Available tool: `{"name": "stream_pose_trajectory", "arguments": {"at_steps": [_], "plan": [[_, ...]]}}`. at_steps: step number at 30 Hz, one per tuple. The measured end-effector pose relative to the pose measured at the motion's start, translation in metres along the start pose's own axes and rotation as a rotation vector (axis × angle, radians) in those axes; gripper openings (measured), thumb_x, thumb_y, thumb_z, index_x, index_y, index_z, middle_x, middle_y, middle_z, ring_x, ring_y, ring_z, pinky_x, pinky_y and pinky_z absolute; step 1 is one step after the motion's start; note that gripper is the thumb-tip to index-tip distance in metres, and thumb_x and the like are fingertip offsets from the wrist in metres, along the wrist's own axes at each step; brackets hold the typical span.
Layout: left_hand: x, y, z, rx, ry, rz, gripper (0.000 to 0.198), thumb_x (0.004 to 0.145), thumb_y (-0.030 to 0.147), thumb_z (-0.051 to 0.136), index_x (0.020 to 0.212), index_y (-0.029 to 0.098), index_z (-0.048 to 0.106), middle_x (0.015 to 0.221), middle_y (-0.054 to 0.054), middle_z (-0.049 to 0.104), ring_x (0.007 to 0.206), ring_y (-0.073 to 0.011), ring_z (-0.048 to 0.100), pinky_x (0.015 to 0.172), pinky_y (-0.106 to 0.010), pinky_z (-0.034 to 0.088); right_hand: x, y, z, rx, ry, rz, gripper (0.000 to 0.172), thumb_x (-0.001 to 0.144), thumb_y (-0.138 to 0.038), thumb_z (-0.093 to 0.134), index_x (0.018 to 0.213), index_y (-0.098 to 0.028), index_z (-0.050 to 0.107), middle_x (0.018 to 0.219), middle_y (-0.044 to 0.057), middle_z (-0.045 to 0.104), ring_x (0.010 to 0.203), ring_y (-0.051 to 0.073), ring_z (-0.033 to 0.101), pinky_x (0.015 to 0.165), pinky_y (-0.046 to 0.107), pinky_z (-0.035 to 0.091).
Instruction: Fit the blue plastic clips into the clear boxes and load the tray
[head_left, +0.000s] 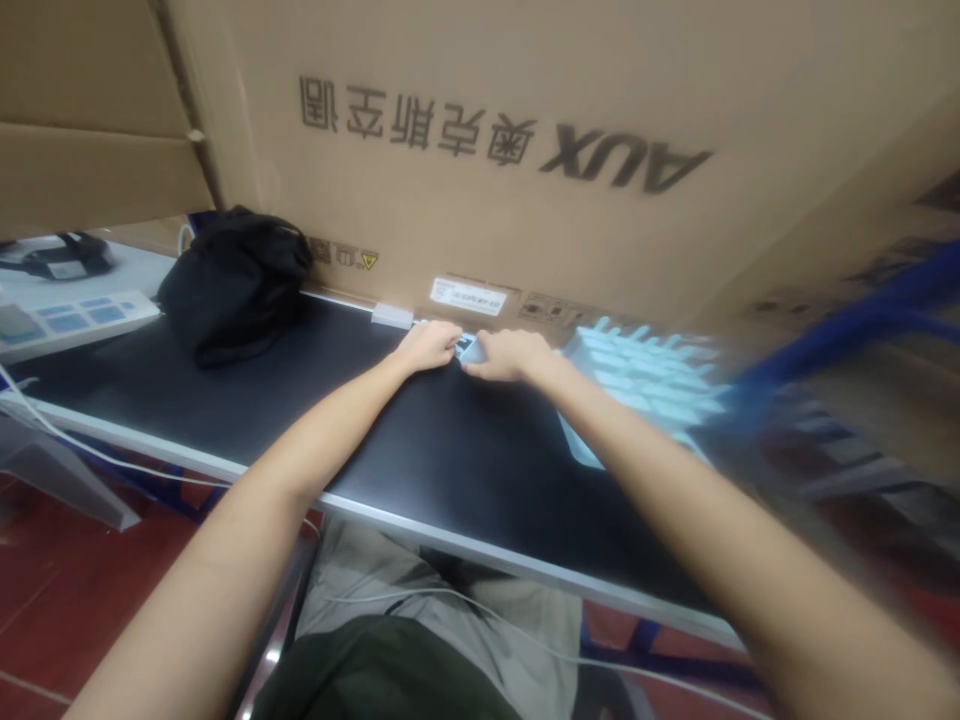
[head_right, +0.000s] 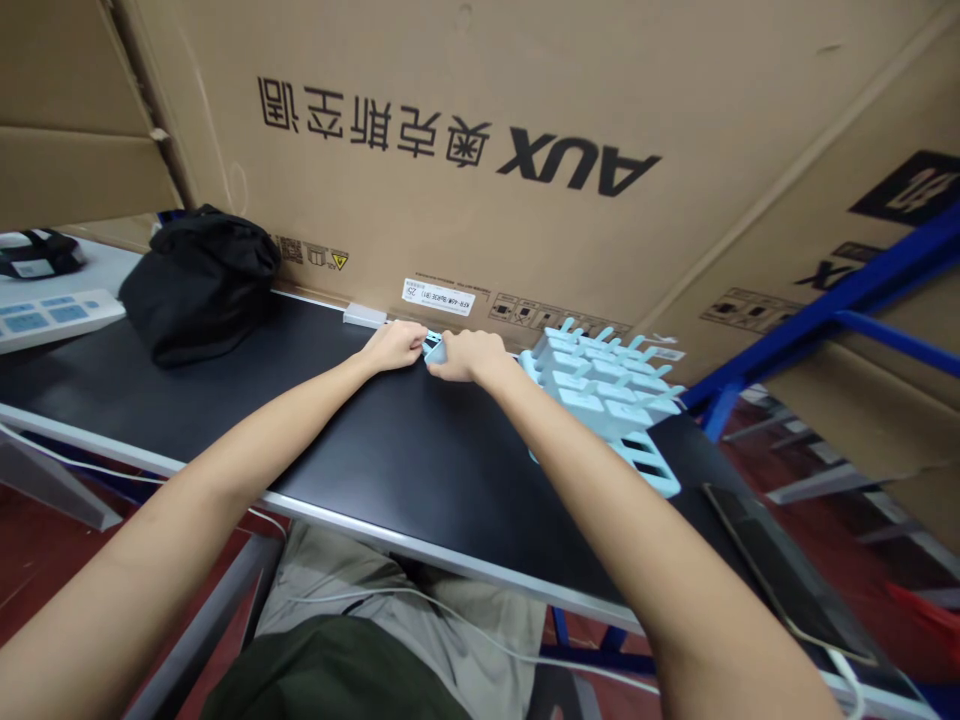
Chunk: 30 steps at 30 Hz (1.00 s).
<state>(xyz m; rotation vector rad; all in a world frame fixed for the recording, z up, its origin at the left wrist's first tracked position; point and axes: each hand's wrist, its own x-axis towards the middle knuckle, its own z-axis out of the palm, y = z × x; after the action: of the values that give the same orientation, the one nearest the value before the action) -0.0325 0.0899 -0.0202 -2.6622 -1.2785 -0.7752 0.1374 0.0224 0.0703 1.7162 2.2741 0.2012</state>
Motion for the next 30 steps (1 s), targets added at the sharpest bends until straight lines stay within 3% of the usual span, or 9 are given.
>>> {"name": "stream_pose_trajectory", "arguments": {"at_steps": [8, 12, 17, 24, 27, 30], "plan": [[0.001, -0.002, 0.003, -0.003, -0.013, 0.008, 0.015, 0.088, 0.016, 0.057, 0.085, 0.021, 0.071, 0.095, -0.007, 0.077, 0.087, -0.0236, 0.069, 0.070, -0.033, 0.046, -0.005, 0.020, -0.018, -0.005, -0.097, -0.094, 0.076, 0.090, -0.071, 0.061, 0.149, -0.022, 0.060, 0.139, 0.017, 0.070, 0.124, 0.040, 0.068, 0.100, 0.047, 0.052], [-0.001, 0.001, -0.001, -0.007, -0.001, -0.034, 0.016, 0.088, 0.016, 0.057, 0.087, 0.021, 0.072, 0.096, -0.008, 0.077, 0.088, -0.0245, 0.069, 0.071, -0.033, 0.046, -0.004, 0.029, -0.026, 0.010, -0.045, -0.048, 0.079, 0.086, -0.071, 0.066, 0.149, -0.024, 0.061, 0.141, 0.017, 0.069, 0.127, 0.041, 0.066, 0.102, 0.049, 0.051], [-0.002, 0.004, -0.006, 0.001, 0.020, -0.103, 0.014, 0.090, 0.020, 0.058, 0.086, 0.021, 0.071, 0.094, -0.008, 0.077, 0.088, -0.0258, 0.070, 0.072, -0.034, 0.046, 0.012, 0.017, -0.021, -0.066, 0.006, -0.009, 0.074, 0.085, -0.070, 0.063, 0.143, -0.025, 0.066, 0.137, 0.017, 0.071, 0.123, 0.039, 0.067, 0.098, 0.047, 0.053], [0.000, 0.002, -0.005, -0.026, 0.180, -0.417, 0.019, 0.101, 0.030, 0.053, 0.093, 0.023, 0.068, 0.091, -0.007, 0.076, 0.085, -0.0241, 0.069, 0.072, -0.032, 0.043, 0.051, 0.002, -0.003, -0.040, 0.098, 0.028, 0.067, 0.086, -0.067, 0.062, 0.135, -0.021, 0.073, 0.134, 0.018, 0.072, 0.123, 0.038, 0.068, 0.097, 0.046, 0.052], [0.002, -0.002, -0.005, -0.101, 0.266, -0.545, 0.033, 0.106, 0.045, 0.051, 0.085, 0.024, 0.065, 0.083, -0.006, 0.072, 0.082, -0.0230, 0.067, 0.072, -0.031, 0.042, 0.061, 0.003, 0.001, -0.020, 0.140, 0.054, 0.068, 0.088, -0.068, 0.061, 0.136, -0.021, 0.072, 0.136, 0.019, 0.071, 0.125, 0.039, 0.067, 0.098, 0.047, 0.052], [0.003, -0.005, -0.005, -0.161, 0.302, -0.589, 0.035, 0.103, 0.046, 0.055, 0.077, 0.024, 0.061, 0.078, -0.003, 0.070, 0.080, -0.0217, 0.065, 0.071, -0.031, 0.040, 0.062, 0.006, 0.003, -0.006, 0.171, 0.072, 0.072, 0.091, -0.071, 0.057, 0.142, -0.022, 0.067, 0.139, 0.021, 0.069, 0.127, 0.039, 0.066, 0.099, 0.048, 0.051]]}}
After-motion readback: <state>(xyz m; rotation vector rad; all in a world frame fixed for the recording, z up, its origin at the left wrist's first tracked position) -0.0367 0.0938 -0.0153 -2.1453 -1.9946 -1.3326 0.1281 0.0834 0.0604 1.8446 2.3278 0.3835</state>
